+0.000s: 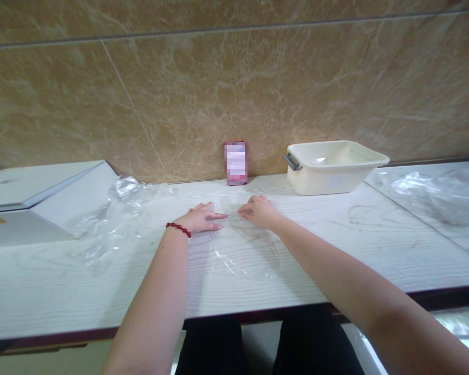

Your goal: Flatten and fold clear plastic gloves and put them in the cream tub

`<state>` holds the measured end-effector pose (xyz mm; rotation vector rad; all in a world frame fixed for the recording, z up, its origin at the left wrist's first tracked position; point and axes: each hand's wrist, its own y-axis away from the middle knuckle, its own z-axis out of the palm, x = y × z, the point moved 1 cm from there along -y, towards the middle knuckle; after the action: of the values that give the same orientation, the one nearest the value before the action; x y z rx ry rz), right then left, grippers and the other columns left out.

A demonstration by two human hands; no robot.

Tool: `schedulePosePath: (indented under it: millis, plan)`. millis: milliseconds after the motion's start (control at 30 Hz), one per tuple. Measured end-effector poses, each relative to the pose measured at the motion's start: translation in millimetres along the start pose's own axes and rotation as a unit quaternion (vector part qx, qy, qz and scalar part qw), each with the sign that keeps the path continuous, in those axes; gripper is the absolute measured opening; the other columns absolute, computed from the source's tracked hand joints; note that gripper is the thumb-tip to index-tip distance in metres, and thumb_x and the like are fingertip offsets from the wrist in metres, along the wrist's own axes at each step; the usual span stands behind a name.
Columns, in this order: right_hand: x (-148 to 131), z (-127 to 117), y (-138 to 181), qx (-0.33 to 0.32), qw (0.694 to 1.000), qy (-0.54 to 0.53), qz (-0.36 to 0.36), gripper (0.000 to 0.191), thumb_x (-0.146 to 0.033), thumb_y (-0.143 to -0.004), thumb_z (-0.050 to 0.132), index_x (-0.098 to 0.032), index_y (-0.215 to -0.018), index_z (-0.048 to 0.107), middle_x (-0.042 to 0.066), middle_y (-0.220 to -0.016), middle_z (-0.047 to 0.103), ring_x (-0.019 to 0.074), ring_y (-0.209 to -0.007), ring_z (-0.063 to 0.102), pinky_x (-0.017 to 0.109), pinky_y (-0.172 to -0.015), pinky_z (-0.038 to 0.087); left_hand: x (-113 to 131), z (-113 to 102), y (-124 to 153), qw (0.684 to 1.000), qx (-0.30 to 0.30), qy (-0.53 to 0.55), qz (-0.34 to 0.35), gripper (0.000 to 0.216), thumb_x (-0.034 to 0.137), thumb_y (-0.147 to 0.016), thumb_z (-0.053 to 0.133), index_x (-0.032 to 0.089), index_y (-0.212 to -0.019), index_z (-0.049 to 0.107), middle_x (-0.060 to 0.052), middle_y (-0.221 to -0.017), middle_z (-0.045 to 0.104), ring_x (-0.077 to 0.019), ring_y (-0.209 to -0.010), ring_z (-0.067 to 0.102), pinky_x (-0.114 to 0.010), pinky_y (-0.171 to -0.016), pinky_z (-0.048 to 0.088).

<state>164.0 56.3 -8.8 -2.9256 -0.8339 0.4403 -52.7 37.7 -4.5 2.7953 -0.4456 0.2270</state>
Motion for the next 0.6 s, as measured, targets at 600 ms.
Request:
schedulePosePath:
  millis: [600]
  plan:
    - [13.6, -5.2, -4.2, -0.026, 0.999, -0.016, -0.012, 0.027, -0.042, -0.069, 0.054, -0.030, -0.092, 0.062, 0.003, -0.088, 0.057, 0.0164, -0.087, 0.046, 0.030, -0.080, 0.031, -2.5, -3.7, 4.8, 1.000, -0.021, -0.005, -0.002, 0.063, 0.065, -0.059, 0.044, 0.039, -0.115, 0.041, -0.002, -0.137, 0.017, -0.0338, -0.122, 0.010, -0.050, -0.094, 0.013]
